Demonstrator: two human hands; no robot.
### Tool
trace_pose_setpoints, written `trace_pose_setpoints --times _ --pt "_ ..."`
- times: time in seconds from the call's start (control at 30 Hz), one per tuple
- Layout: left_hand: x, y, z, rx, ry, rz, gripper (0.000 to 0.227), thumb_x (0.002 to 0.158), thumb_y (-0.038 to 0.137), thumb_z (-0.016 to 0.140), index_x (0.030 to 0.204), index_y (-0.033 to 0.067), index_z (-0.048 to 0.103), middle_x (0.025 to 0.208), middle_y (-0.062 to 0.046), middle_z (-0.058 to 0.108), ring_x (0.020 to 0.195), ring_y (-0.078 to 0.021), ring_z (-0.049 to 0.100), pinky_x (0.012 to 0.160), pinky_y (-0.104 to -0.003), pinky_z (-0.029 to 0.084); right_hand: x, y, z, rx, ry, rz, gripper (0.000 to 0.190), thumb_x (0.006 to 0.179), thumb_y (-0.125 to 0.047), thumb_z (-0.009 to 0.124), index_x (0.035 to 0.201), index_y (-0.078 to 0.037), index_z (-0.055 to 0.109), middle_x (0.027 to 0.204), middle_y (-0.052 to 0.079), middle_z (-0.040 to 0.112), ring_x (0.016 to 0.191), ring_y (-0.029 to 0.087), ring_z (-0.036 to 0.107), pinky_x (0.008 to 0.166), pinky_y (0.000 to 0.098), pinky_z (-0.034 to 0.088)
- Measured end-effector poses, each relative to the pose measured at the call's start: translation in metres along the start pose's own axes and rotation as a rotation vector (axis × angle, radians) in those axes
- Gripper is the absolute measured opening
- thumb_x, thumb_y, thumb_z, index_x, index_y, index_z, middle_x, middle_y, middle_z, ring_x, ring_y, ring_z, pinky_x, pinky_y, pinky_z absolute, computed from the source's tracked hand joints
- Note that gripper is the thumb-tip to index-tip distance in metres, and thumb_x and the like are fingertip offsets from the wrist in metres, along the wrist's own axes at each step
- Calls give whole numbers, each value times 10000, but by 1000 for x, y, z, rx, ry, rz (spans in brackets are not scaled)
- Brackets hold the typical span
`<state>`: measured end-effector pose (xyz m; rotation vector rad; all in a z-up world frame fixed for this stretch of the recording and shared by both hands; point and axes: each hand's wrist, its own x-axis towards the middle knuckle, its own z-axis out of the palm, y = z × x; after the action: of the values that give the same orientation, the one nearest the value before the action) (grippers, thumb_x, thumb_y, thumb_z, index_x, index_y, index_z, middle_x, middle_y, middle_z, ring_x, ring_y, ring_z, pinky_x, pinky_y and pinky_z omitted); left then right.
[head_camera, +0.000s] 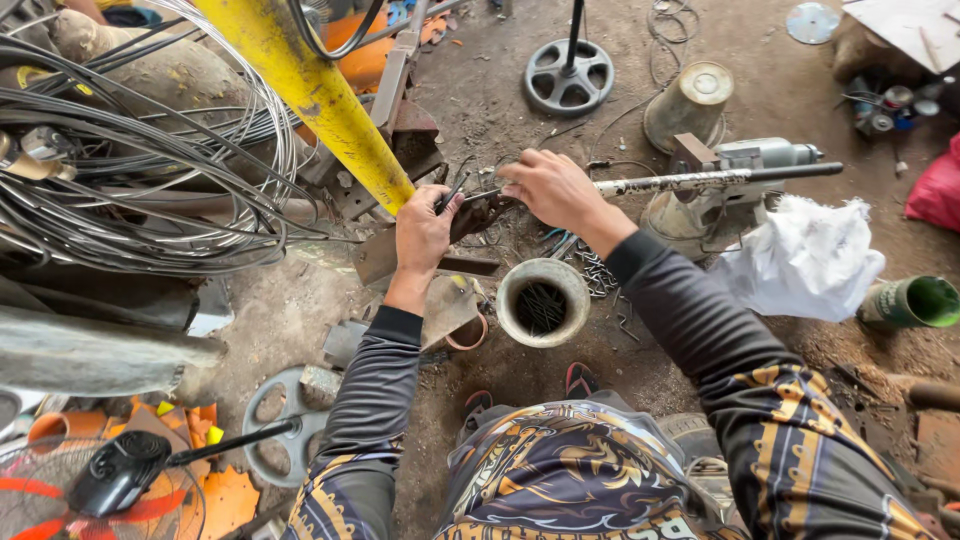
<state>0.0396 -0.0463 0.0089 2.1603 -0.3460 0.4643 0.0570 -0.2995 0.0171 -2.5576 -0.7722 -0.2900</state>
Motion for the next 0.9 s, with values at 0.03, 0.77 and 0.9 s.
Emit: trace_pose_setpoints --times 0.03,0.77,0.9 --pt "-1 2 -1 -4 -5 7 200 921 185 776 999 8 724 1007 -142 730 909 -322 717 803 -368 550 -10 4 10 5 147 53 291 1013 -267 654 1265 -122 659 1051 124 637 1010 298 616 896 452 459" --pt "-11 26 3 355 -104 -7 390 836 53 730 1202 138 625 1239 -46 676 1133 -295 660 917 -400 547 33 264 -14 -335 -372 250 555 1185 -378 210 1171 -99 689 1210 110 732 1158 268 661 1088 428 421" --pt "-11 18 1 328 -124 38 407 839 54 734 1226 129 632 1280 -44 674 1160 -290 657 944 -388 543 -61 327 -38 -420 -402 445 589 1205 -411 269 1094 -71 736 989 191 767 989 372 735 950 484 539"
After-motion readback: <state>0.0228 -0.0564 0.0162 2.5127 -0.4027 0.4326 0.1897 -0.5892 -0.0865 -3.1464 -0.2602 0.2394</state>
